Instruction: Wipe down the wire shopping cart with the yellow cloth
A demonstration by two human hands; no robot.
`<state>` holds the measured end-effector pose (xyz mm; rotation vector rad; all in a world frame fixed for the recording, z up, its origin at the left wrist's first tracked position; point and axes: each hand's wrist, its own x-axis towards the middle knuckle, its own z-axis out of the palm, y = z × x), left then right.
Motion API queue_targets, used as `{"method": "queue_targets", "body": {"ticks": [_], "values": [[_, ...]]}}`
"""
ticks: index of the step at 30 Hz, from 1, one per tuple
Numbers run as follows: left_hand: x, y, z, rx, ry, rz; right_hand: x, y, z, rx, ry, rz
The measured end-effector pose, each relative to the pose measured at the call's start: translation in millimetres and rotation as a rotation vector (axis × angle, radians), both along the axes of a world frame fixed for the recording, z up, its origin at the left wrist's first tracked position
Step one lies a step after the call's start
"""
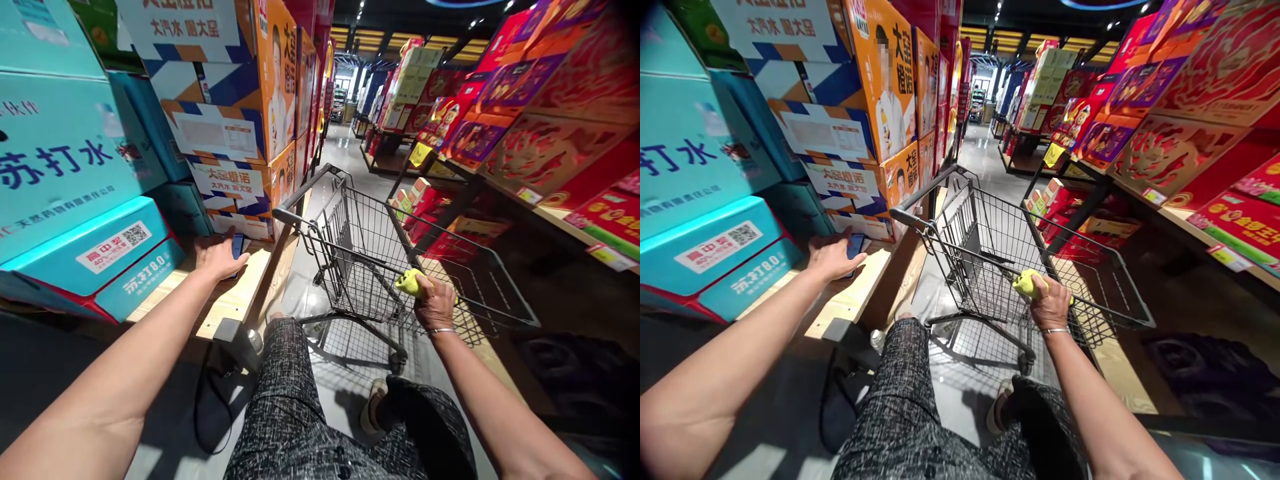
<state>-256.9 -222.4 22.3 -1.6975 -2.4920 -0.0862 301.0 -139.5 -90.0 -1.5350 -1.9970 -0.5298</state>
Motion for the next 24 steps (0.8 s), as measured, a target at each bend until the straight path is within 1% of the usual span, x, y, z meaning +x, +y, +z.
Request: {"method": "queue_targets", "body": {"ticks": [3, 5, 6, 8, 12, 14, 15, 18, 20, 22, 24], "values": [[6.6, 2.6, 4.8, 0.053, 0.014, -0.057, -0.6, 0.5, 0.9, 0.002, 0.002, -0.001], [22.3, 4.6, 9.5, 0.108, 0.022, -0.151, -0.3, 2.0, 0.4, 0.015, 0.008, 0.008], [34.2, 6.1, 11.7, 0.162, 0.039, -0.233, 0.0, 2.9, -0.1, 0.028, 0.009, 0.012], [65.5, 10.6, 15.1, 0.252, 0.058, -0.445, 0.6, 4.7, -0.9, 0.053, 0.004, 0.014], [142.8, 27.7, 16.7, 0.301, -0.042, -0.851, -1.4, 4.2, 1.7, 0.048, -0.019, 0.011], [180.5, 40.2, 14.4, 0.300, -0.089, -0.980, -4.3, 1.8, 6.1, 0.014, -0.015, 0.016], [198.0, 47.4, 12.4, 0.293, -0.109, -1.022, -5.7, 0.8, 8.8, -0.008, -0.010, 0.022], [243.3, 70.8, 2.7, 0.230, -0.150, -1.077, -4.0, 0.2, 15.5, -0.069, -0.009, 0.067], [265.6, 85.3, -5.4, 0.148, -0.162, -1.075, 7.9, 0.4, 17.6, -0.103, -0.018, 0.106], [280.2, 96.4, -13.1, 0.068, -0.150, -1.047, 33.0, -1.5, 17.4, -0.131, -0.006, 0.112], [288.0, 103.6, -18.9, 0.038, -0.137, -1.001, 71.3, -6.5, 15.7, -0.153, 0.038, 0.063]]}}
